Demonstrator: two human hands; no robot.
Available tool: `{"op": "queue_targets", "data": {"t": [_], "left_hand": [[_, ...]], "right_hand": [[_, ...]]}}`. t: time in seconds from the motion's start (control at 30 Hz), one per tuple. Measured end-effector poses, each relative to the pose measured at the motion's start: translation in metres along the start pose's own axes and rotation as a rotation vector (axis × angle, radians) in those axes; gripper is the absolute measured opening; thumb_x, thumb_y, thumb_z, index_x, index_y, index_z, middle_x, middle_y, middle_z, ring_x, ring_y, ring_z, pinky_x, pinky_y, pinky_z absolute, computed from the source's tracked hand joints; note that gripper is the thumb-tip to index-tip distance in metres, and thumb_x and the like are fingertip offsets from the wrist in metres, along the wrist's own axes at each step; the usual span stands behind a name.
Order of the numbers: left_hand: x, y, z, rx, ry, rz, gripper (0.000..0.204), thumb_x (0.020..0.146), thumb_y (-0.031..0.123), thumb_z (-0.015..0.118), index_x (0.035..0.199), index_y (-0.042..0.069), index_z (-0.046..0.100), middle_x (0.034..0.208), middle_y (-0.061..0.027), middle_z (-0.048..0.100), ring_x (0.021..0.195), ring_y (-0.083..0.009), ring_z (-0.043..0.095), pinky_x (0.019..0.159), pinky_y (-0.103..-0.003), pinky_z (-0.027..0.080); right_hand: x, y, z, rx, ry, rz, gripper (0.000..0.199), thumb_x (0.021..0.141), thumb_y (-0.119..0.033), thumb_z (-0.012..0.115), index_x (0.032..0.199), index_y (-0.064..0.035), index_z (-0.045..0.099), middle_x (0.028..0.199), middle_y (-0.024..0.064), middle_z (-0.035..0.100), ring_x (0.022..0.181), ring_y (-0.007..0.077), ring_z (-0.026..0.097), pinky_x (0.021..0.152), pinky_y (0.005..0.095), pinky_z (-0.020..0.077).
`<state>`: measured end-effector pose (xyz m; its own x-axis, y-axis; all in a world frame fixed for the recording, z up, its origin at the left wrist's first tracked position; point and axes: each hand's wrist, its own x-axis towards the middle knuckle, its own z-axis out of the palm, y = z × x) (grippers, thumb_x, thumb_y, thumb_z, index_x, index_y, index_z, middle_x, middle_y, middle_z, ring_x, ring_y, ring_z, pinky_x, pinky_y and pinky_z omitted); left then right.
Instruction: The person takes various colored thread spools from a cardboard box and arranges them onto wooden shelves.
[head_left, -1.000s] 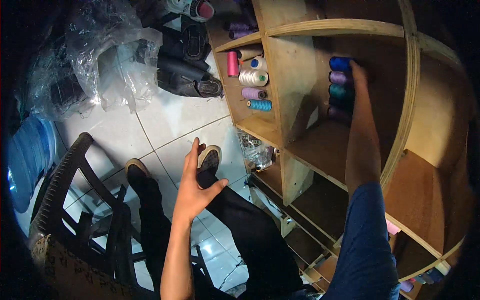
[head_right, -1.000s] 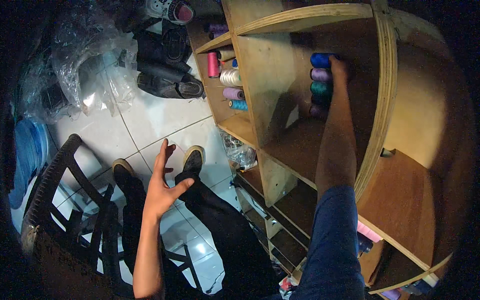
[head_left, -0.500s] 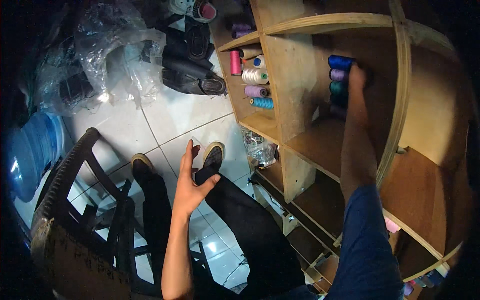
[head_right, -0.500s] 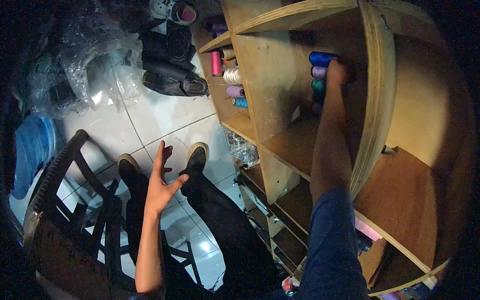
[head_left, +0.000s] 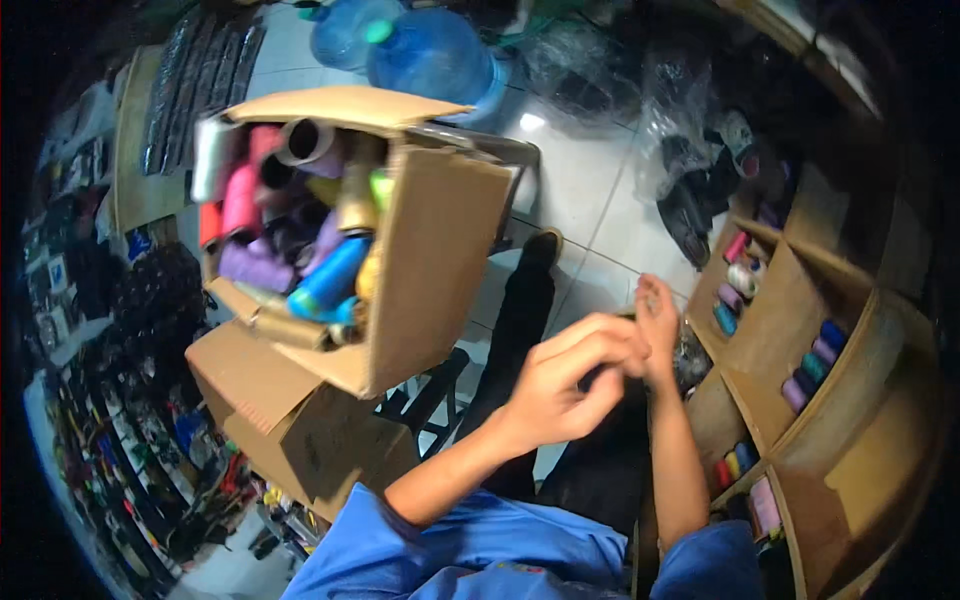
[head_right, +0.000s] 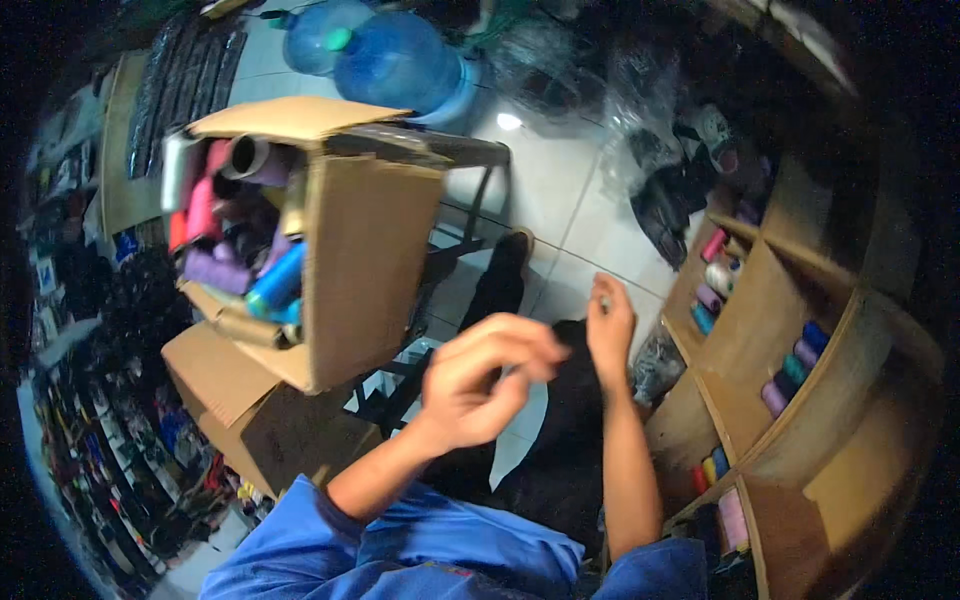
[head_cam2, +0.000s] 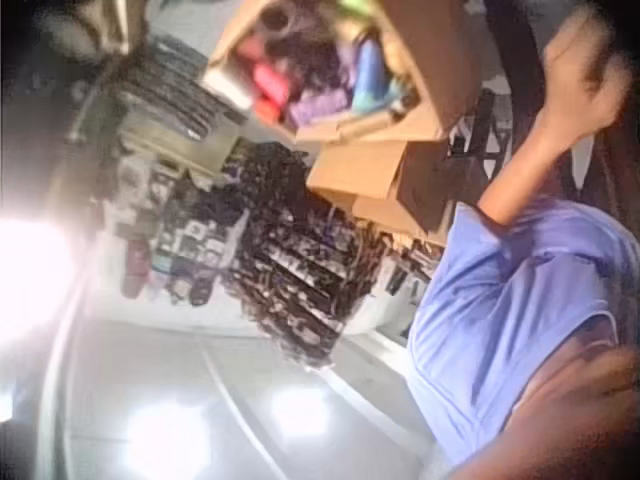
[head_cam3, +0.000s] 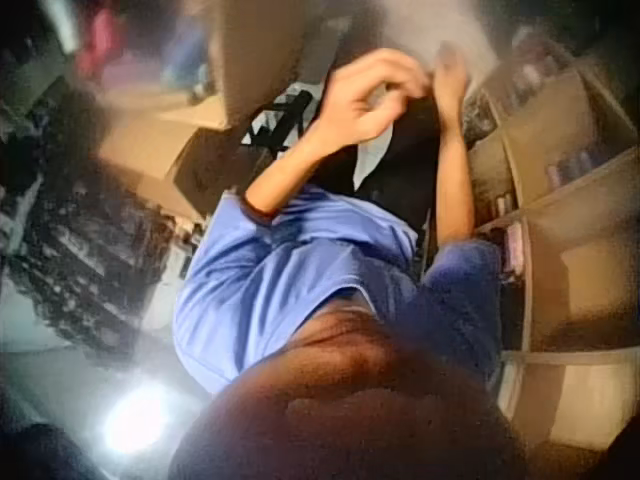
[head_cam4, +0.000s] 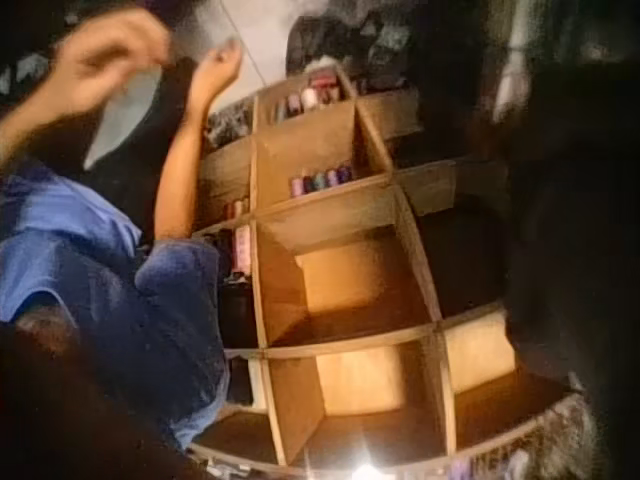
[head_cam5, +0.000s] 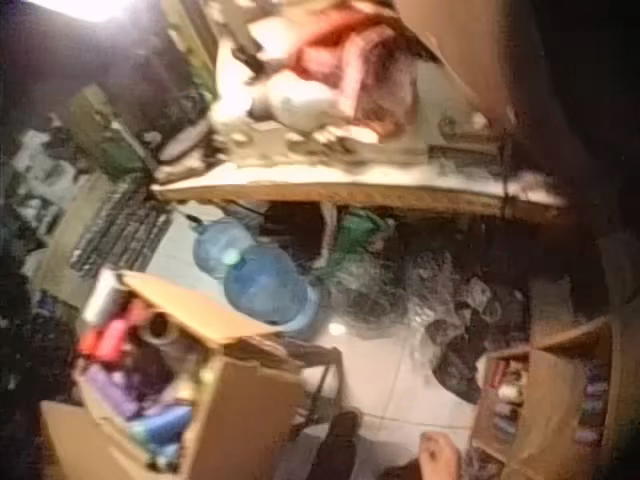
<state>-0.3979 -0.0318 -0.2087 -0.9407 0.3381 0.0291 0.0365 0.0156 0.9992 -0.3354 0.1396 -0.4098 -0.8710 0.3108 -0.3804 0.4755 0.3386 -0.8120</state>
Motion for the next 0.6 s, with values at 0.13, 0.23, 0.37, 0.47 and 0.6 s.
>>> {"op": "queue_targets", "data": {"t": [0.13, 0.23, 0.37, 0.47, 0.6], "left_hand": [[-0.01, 0.087, -0.097, 0.14, 0.478, 0.222, 0.018, 0.066, -0.013, 0.042, 0.074, -0.003, 0.054, 0.076, -0.0137, 0.057, 0.073, -0.0216, 0.059, 0.069, -0.031, 0.05], [-0.006, 0.094, -0.154, 0.579, 0.575, -0.078, 0.013, 0.075, -0.007, 0.049, 0.086, -0.003, 0.055, 0.082, -0.0099, 0.057, 0.073, -0.0183, 0.057, 0.068, -0.027, 0.046], [-0.029, 0.063, -0.202, 1.363, 0.244, -0.3, 0.034, 0.076, 0.011, 0.063, 0.107, 0.003, 0.054, 0.103, -0.0136, 0.057, 0.091, -0.0299, 0.058, 0.078, -0.037, 0.046], [-0.046, 0.044, -0.198, 1.617, 0.147, -0.467, 0.048, 0.072, 0.02, 0.069, 0.115, 0.004, 0.051, 0.111, -0.0135, 0.054, 0.094, -0.032, 0.055, 0.078, -0.042, 0.045], [-0.061, 0.035, -0.203, 1.434, 0.227, -0.629, 0.054, 0.071, 0.019, 0.07, 0.118, 0.004, 0.049, 0.111, -0.0157, 0.052, 0.097, -0.0345, 0.054, 0.081, -0.043, 0.044]], "right_hand": [[-0.023, -0.081, 0.041, 0.063, -0.227, -0.078, 0.024, 0.082, 0.001, 0.053, 0.105, -0.0012, 0.058, 0.098, 0.0109, 0.064, 0.089, 0.016, 0.061, 0.072, 0.027, 0.0496], [-0.005, -0.107, 0.029, 0.147, -0.201, -0.116, 0.024, 0.084, -0.002, 0.054, 0.108, -0.0019, 0.058, 0.098, 0.0092, 0.064, 0.09, 0.0141, 0.06, 0.071, 0.0269, 0.0497], [0.011, -0.195, 0.031, 0.263, -0.177, -0.285, 0.025, 0.084, -0.003, 0.055, 0.109, -0.0024, 0.057, 0.096, 0.0085, 0.063, 0.089, 0.013, 0.059, 0.07, 0.0255, 0.049], [0.015, -0.268, 0.036, 0.241, -0.153, -0.466, 0.026, 0.084, -0.004, 0.057, 0.11, -0.003, 0.057, 0.096, 0.007, 0.063, 0.089, 0.0114, 0.059, 0.071, 0.0263, 0.049], [0.018, -0.349, 0.056, 0.098, -0.3, -0.863, 0.034, 0.077, -0.008, 0.062, 0.111, -0.0047, 0.056, 0.099, 0.0122, 0.061, 0.091, 0.0243, 0.059, 0.083, 0.0325, 0.0467]]}}
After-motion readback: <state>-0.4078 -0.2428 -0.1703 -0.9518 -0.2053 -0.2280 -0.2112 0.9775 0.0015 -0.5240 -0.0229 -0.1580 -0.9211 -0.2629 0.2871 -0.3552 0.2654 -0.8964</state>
